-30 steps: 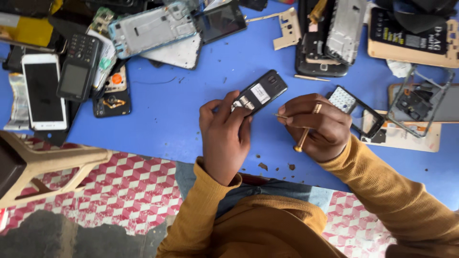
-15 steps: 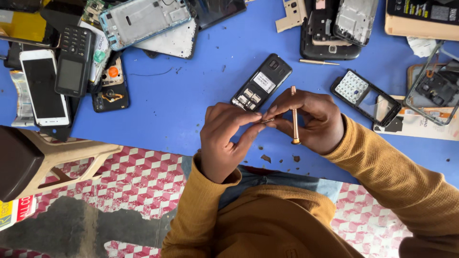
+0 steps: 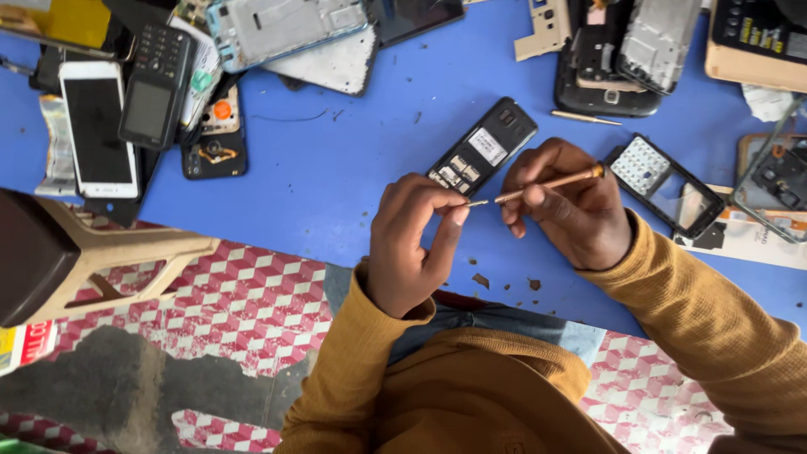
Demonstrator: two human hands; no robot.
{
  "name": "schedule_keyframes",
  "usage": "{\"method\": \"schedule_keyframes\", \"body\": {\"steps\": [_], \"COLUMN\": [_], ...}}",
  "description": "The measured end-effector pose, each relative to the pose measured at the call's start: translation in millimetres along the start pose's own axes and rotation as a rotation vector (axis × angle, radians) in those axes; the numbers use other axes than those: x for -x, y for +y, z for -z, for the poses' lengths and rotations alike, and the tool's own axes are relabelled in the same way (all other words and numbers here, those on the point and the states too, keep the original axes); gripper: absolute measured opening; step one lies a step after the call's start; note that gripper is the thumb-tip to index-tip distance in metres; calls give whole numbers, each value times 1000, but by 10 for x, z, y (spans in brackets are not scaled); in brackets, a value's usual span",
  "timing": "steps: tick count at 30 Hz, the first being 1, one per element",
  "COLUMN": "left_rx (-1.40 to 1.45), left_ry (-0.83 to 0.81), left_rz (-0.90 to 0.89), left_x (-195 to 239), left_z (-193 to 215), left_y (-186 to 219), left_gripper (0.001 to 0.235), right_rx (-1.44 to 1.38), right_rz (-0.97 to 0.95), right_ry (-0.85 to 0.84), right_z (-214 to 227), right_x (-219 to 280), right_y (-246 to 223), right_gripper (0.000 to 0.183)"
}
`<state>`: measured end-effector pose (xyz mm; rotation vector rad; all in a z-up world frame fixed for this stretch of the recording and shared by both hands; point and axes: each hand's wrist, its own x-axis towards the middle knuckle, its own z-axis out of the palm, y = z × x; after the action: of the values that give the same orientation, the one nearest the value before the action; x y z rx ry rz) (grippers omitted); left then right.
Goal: The person disassembles and reassembles several mobile phones on a cluttered workbench. They use a screwdriver to remove screws, detach back covers, and handle internal components, then reattach parts and secure screws.
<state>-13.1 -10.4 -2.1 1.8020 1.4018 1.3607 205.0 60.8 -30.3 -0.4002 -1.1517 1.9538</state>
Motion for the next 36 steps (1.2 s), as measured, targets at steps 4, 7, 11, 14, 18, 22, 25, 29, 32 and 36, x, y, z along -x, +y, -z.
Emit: {"method": "schedule_keyframes", "body": {"steps": [4, 7, 11, 14, 18, 22, 25, 29, 32, 36], "left_rx": [7, -5, 0, 6, 39, 62, 40, 35, -20, -44], "left_ry": [12, 19, 10, 7, 17, 38, 25, 47, 50, 39], "left_rz": [-2, -37, -8, -11, -2, 17, 8, -7, -56, -82], "left_x": [-4, -11, 3, 3, 9, 25, 29, 37, 35, 29], "left_z": [-1, -12, -6, -5, -1, 3, -8, -7, -9, -3], "left_y": [-17, -37, -47, -52, -58, -64, -69, -93, -114, -122], "left_gripper": [7, 8, 9, 10, 12, 12, 11, 9, 9, 9], "right_rx": [51, 99, 130, 175, 245, 265, 352, 376, 396, 409], "right_rz": [-24, -12, 5, 21, 36, 12, 18, 5, -16, -24], "right_ry": [40, 39, 56, 64, 51, 84, 75, 75, 75, 79], "right_z": [47, 65, 79, 94, 104, 85, 82, 96, 104, 97], "right_x": [2, 11, 24, 15, -6, 9, 5, 12, 30, 34], "right_y": [8, 30, 60, 60, 51, 50, 52, 51, 46, 37], "right_gripper": [11, 11, 13, 12, 12, 13, 15, 15, 14, 15]}}
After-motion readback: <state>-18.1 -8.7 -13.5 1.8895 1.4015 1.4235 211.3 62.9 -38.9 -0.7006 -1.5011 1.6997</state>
